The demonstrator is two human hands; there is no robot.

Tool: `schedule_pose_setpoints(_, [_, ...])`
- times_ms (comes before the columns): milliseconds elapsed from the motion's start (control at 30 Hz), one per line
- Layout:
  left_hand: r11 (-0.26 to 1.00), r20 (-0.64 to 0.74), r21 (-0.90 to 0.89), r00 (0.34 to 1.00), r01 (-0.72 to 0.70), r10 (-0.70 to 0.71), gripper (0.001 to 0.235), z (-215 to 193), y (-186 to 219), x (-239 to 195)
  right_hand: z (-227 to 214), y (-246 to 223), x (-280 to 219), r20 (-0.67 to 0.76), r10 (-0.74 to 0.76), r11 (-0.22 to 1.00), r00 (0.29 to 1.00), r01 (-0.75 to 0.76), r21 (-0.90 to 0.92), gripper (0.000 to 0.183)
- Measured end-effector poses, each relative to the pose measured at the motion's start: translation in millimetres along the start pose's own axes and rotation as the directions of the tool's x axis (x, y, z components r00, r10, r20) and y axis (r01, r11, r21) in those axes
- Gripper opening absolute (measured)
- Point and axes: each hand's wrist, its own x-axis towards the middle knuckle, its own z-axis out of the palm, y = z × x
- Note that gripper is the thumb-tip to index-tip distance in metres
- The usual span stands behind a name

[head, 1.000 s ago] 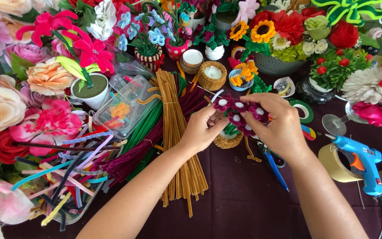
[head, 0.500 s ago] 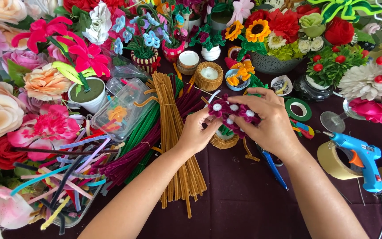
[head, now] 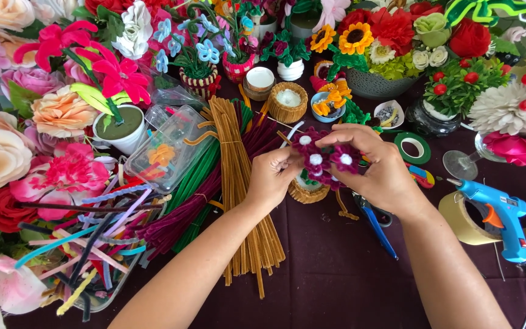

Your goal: Assembling a small decorative arrangement of artificial flowers using pipe cleaners and a base.

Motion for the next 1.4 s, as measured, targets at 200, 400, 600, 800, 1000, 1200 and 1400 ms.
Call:
schedule_pose_setpoints(200, [0.998,-0.069,0.045,0.997,-0.036,0.039,0.008,2.3,-6.2,1.5,5.4,9.1,-1.3,0.042,-0.085,0.996,0.995,0.085,0.011,0.044])
schedule_pose_setpoints(400, [0.995,-0.017,-0.102,1.000,0.021,-0.023,0.017,-1.0,-2.9,-5.0,-9.2,27.9,-9.4,-0.044,-0.042,0.969,0.998,0.052,0.242,0.061])
schedule_pose_setpoints(600, [0.995,0.022,-0.098,1.000,0.021,-0.019,0.026,-8.1,-11.0,-8.4,-7.3,48.1,-27.1,-0.214,0.189,0.938,0.958,-0.112,0.327,0.041])
schedule_pose_setpoints(800, [0.990,0.093,0.009,0.985,0.142,-0.142,0.019,-21.2,0.3,-5.8,10.3,78.2,-43.9,0.065,0.499,0.856,0.864,-0.503,0.121,0.051])
schedule_pose_setpoints(1000, [0.972,0.198,0.232,0.976,0.043,-0.091,0.020,-21.1,17.5,-3.5,35.2,47.7,-40.5,-0.041,0.344,0.939,0.938,-0.345,-0.013,0.034])
schedule_pose_setpoints(1200, [0.960,0.214,0.274,0.977,-0.061,0.001,0.009,-19.7,21.2,-3.3,49.7,49.3,-45.7,-0.116,0.292,0.957,0.949,-0.289,0.037,0.017])
schedule_pose_setpoints(1400, [0.934,0.195,0.334,0.979,-0.130,0.067,0.012,-16.6,2.9,-8.7,49.8,57.3,-51.3,-0.136,0.291,0.953,0.947,-0.299,-0.050,0.026])
